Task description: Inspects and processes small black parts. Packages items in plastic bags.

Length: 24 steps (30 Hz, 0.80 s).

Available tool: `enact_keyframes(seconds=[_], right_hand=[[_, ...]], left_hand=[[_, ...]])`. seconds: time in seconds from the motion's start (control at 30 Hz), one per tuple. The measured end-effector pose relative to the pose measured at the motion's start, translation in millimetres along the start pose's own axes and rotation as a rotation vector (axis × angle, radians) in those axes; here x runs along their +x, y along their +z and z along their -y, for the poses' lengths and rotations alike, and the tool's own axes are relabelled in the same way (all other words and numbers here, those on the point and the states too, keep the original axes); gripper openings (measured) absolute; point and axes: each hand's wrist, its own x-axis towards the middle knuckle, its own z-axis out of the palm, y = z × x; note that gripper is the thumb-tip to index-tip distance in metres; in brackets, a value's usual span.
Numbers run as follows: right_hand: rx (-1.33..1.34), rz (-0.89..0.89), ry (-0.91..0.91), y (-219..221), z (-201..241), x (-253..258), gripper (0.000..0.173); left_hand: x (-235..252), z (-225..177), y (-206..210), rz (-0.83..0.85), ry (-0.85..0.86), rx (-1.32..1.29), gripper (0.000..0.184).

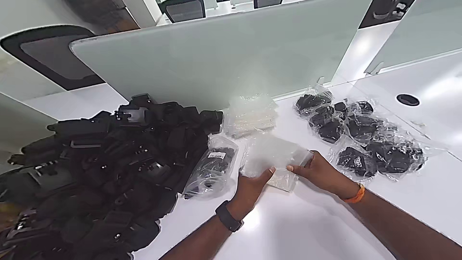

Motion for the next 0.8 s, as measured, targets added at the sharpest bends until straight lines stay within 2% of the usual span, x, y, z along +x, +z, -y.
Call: enact_keyframes(seconds=[0.07,0.17,0.3,0.5,0.57,0.67,0.8], right_hand=[[-0.092,0.071,0.133,-14,8,2,0.027],[-0.144,0.147,0.227,-34,14,5,0.028],[-0.120,0.197,0.276,-50,19,7,0.029],[-0.004,0.177,0.227,-49,12,11,0.021],[0.013,0.153,0.211,-45,9,12,0.020],[0.041,0.178,0.179,-33,0,12,0.023],[0.023,0.230,0.150,-27,-2,11,0.031]], left_hand=[[6,0,-3,-0.024,-0.028,-0.044,0.048],[14,-1,-9,0.061,-0.053,-0.093,0.035],[16,-2,-13,0.131,-0.071,-0.102,0.041],[15,0,-11,0.128,-0.030,0.004,0.037],[17,1,-12,0.135,-0.022,0.042,0.041],[16,1,-10,0.199,-0.017,0.086,0.055],[15,4,-6,0.149,-0.009,0.108,0.050]])
